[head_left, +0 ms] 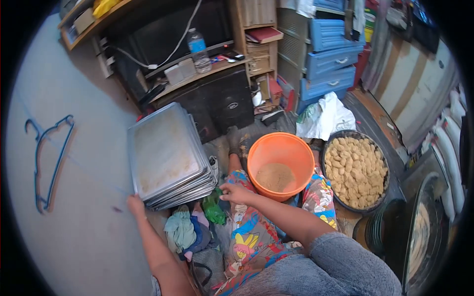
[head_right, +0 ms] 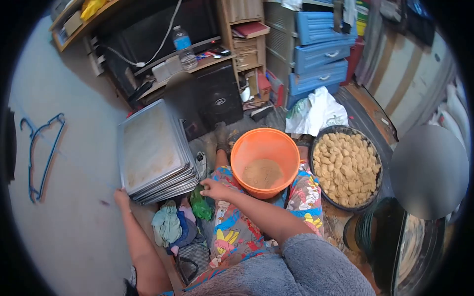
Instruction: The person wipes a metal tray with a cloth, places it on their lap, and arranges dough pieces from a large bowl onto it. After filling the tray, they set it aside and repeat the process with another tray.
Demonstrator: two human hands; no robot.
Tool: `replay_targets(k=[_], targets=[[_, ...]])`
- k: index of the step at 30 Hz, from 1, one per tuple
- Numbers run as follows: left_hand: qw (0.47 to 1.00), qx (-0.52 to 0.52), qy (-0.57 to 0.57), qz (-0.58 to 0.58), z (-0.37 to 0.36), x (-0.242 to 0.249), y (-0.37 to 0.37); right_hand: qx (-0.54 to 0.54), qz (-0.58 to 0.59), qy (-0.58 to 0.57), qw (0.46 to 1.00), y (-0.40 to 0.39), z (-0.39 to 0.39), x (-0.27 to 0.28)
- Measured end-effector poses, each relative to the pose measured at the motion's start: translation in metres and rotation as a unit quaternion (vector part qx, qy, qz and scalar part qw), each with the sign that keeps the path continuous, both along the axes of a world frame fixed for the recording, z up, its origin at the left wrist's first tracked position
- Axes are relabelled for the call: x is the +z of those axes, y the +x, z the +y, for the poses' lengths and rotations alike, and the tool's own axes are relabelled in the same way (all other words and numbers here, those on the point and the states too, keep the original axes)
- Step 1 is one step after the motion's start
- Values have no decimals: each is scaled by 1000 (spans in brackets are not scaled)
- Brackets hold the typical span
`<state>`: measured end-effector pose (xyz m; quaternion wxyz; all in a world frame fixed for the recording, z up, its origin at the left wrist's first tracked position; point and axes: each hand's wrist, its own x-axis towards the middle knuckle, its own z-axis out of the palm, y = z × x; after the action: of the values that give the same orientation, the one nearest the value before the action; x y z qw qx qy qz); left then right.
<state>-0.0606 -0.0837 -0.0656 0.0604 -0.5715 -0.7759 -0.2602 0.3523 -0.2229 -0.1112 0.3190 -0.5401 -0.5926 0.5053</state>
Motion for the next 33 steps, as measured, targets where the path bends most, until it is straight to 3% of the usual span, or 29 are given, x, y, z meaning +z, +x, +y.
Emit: replay_targets(k=[4, 5, 9, 13, 15, 16, 18, 19, 21, 23, 24, 25, 26, 27, 30, 33], targets=[[998, -46, 38, -7, 8, -17, -18, -74, -37, 123, 989, -26, 49, -19], [996, -39, 57, -58, 7, -23, -21, -87, -35, 127, 987, -34, 63, -23], [976, 4, 48, -210, 5, -46, -50, -117, -37, 57, 991, -51, 86, 5], [941, 35, 38, -334, -47, -26, -29, -159, 0, -22, 987, -56, 86, 19], [790, 36, 81, -606, -72, -29, -22, -167, 26, -9, 986, -56, 90, 5], [789, 41, 84, -607, -84, -26, -15, -161, 24, -9, 987, -54, 80, 21], [664, -37, -10, -747, -108, -17, -1, -197, 118, -38, 973, -40, 54, 45], [664, -31, -6, -747, -118, -15, 6, -187, 120, -30, 974, -31, 53, 38], [738, -102, -56, -665, -133, -8, 21, -207, 110, 51, 971, -19, 55, 12], [737, -143, -17, -661, -157, 8, 56, -166, 121, 66, 976, 6, 45, 9], [732, -186, 14, -655, -169, 15, 72, -165, 179, 56, 968, 19, 34, 4], [735, -214, -11, -644, -179, 16, 83, -163, 236, 42, 957, 32, 19, -3], [733, -211, -9, -647, -189, 15, 96, -182, 206, 10, 962, 48, -10, 16], [739, -223, -43, -635, -199, 13, 111, -183, 273, 12, 944, 62, -25, -2], [719, -284, -142, -618, -224, -2, 160, -290, 154, 74, 942, 114, -95, 1], [698, -368, -198, -581, -231, -42, 214, -395, 5, 46, 917, 170, -155, -18]])
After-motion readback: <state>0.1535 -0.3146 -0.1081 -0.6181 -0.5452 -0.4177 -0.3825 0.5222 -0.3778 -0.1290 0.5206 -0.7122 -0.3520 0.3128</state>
